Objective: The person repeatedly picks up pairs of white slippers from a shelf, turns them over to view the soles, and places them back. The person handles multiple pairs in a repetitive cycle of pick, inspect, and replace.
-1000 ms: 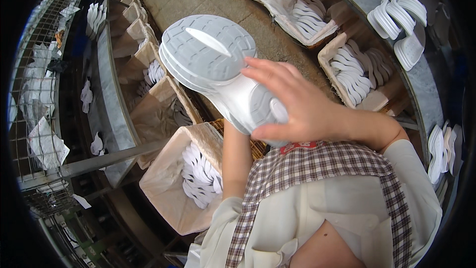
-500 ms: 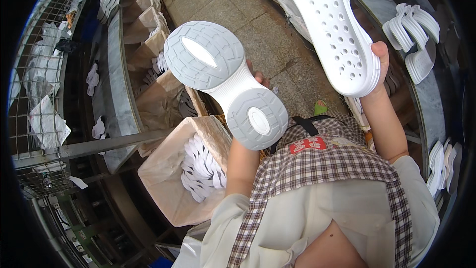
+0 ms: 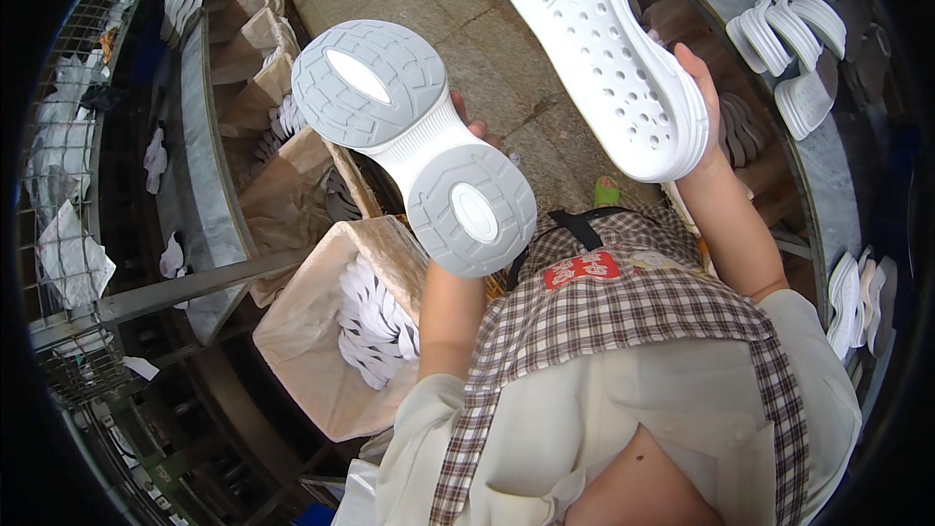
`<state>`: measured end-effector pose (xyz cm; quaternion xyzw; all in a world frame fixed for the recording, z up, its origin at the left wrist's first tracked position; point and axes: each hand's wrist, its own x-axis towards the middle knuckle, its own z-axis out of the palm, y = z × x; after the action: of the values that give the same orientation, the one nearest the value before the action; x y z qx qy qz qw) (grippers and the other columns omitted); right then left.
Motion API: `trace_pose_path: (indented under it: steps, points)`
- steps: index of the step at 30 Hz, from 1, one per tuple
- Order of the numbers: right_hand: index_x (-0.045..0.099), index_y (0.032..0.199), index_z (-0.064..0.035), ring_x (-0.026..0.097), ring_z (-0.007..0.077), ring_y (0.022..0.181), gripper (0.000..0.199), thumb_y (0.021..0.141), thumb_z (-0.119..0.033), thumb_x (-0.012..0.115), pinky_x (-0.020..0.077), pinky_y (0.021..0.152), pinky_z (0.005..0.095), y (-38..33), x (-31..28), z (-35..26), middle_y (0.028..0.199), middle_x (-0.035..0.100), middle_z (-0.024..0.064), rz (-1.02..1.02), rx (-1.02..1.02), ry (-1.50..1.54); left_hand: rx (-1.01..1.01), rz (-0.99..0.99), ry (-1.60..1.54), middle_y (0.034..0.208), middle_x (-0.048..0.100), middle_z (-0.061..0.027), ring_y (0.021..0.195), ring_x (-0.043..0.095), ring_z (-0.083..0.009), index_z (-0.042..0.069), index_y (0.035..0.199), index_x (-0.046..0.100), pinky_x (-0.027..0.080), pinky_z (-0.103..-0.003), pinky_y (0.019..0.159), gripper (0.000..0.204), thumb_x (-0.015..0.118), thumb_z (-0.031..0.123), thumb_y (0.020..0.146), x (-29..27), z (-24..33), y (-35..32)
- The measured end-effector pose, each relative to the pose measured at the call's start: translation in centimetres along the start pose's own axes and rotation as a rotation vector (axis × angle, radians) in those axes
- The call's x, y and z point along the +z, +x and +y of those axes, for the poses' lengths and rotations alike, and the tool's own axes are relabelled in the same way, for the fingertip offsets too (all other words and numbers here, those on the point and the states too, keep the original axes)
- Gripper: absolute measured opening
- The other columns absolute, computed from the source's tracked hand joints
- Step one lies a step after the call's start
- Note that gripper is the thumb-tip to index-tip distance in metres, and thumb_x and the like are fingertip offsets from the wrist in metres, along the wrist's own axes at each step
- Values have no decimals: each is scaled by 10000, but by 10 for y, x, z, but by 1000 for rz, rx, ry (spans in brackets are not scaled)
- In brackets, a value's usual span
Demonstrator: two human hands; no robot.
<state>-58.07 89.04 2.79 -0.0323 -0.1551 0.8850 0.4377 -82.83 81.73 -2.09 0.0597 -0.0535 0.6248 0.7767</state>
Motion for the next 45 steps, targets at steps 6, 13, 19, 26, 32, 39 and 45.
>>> trace_pose_path:
  steps: [6,13,19,26,32,39,45]
  points:
    - [261,1415,-5,586,277,1064,758,770,-290,539,512,906,343,6,15,19,1330,431,241,116,-4,-723,175,315,378,1070,592,-192,879,622,-260,-13,1253,472,564,-335,721,483,560,309,904,-11,6,11]
    - [293,1402,28,505,322,1193,698,744,-157,433,443,999,428,9,-38,37,1333,450,235,56,80,-60,199,585,781,1062,588,-175,851,629,-214,-44,1265,436,563,-314,742,479,549,252,905,15,-8,34]
    - [410,1362,-30,597,293,1083,623,913,-456,340,512,911,417,-1,-65,43,1261,545,182,292,27,101,86,-31,-57,1250,424,-222,939,455,-273,79,1357,357,535,-464,769,650,667,234,807,29,-17,28]
    - [381,1359,-12,607,279,1053,497,931,-257,448,543,830,439,-9,-69,28,1262,550,151,237,-90,-135,42,-161,-137,1215,395,-184,925,418,-267,91,1334,368,510,-481,741,566,585,322,866,27,-15,31]
    - [428,1346,7,573,353,1114,643,832,-372,497,464,963,457,-10,-77,24,1273,535,210,89,37,247,13,-172,-123,1129,397,-162,889,401,-259,79,1303,384,494,-473,716,526,570,313,870,30,-15,33]
    - [436,1333,29,568,373,1113,653,740,-231,513,447,983,462,-11,-60,22,1265,536,226,60,88,284,-22,-76,-109,1087,415,-149,848,425,-249,53,1251,426,475,-442,781,475,584,283,866,31,-12,32]
    - [350,1406,-31,424,342,1276,748,674,-147,454,334,1081,447,-6,-53,16,1376,441,188,79,-59,-274,-92,306,943,1082,578,-161,965,599,-248,-13,1193,493,524,-395,840,404,556,267,908,6,-9,48]
